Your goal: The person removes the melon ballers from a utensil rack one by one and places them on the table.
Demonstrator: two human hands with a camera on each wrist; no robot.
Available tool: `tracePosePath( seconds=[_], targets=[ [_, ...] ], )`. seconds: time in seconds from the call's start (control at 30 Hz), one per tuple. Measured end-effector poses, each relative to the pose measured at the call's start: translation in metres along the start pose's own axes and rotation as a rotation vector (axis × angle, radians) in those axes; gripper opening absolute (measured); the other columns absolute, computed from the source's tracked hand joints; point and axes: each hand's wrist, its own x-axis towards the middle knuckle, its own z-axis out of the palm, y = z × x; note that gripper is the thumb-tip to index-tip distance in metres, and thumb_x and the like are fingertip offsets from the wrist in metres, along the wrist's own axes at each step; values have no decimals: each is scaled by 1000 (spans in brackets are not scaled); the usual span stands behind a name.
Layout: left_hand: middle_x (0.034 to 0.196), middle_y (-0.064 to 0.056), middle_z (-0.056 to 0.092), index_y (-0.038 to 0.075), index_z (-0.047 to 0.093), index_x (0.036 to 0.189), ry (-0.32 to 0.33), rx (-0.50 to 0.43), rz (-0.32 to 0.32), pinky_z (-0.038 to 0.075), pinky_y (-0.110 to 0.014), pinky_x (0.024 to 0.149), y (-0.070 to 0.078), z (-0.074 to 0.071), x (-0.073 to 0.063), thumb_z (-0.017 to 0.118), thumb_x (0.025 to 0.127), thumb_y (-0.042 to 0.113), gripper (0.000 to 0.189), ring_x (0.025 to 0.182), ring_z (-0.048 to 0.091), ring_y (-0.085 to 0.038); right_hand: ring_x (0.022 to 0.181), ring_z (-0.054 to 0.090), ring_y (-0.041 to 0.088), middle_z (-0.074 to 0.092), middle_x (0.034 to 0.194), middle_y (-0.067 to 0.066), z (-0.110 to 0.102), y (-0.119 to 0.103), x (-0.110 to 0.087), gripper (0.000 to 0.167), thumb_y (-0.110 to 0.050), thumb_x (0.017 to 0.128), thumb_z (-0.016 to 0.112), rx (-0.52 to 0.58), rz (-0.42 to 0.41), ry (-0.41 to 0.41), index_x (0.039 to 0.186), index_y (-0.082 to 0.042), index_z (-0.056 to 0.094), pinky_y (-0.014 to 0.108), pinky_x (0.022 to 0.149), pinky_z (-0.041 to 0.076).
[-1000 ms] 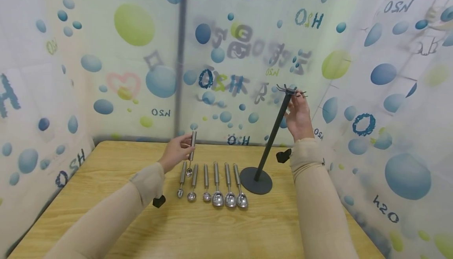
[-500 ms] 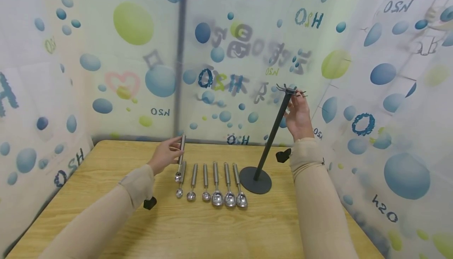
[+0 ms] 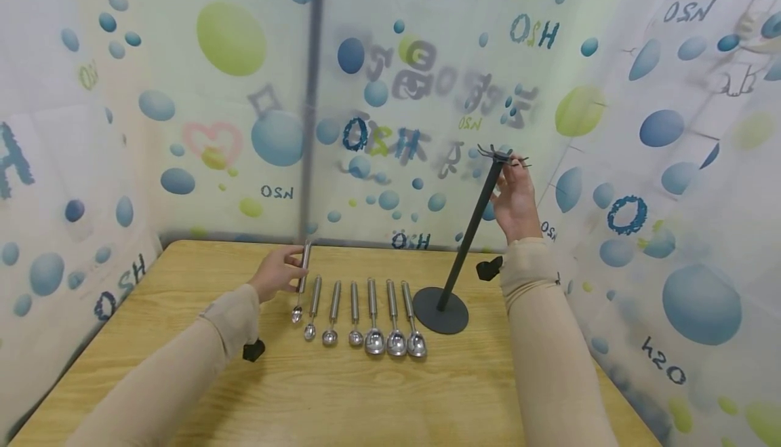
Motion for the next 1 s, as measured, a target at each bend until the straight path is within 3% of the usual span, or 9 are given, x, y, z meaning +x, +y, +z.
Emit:
tracePosePath(
  seconds=[0.17, 0.3, 0.5, 0.77, 1.0],
  targets=[
    [124, -26, 51, -5, 31, 155, -9, 7, -59, 62, -42, 76, -7, -1, -1, 63, 97, -4, 66, 100, 64, -31, 128, 36, 20, 72, 106, -8, 0, 1, 0, 9, -21, 101, 65, 0, 10, 14, 94, -24, 69, 56, 116, 3],
    [119, -24, 52, -6, 32, 154, -2, 17, -96, 62, -42, 73, -14, -1, -1, 63, 98, -4, 64, 96, 64, -29, 125, 37, 20, 72, 104, -9, -1, 1, 0, 16, -20, 104, 59, -3, 8, 13, 92, -25, 68, 56, 115, 4],
    [125, -27, 51, -10, 33, 151, -7, 69, -140, 62, -41, 75, -21, 0, 0, 63, 98, -3, 61, 101, 62, -30, 120, 38, 19, 72, 101, -9, -1, 2, 1, 19, -19, 105, 57, 12, 3, -3, 91, -25, 67, 54, 114, 5],
    [128, -29, 52, -11, 49, 138, -19, 128, -183, 60, -35, 70, -37, 2, 6, 66, 95, -5, 47, 100, 61, -29, 119, 37, 19, 72, 103, -9, 0, 1, 0, 18, -20, 105, 57, 2, -1, -2, 92, -25, 67, 55, 113, 6],
    [119, -27, 57, -12, 50, 132, 6, 210, -194, 59, -34, 67, -33, 4, 7, 68, 93, -4, 44, 92, 63, -27, 117, 38, 19, 71, 103, -9, 1, 0, -1, 15, -21, 105, 58, 5, -3, -11, 93, -25, 66, 55, 113, 6]
  ],
)
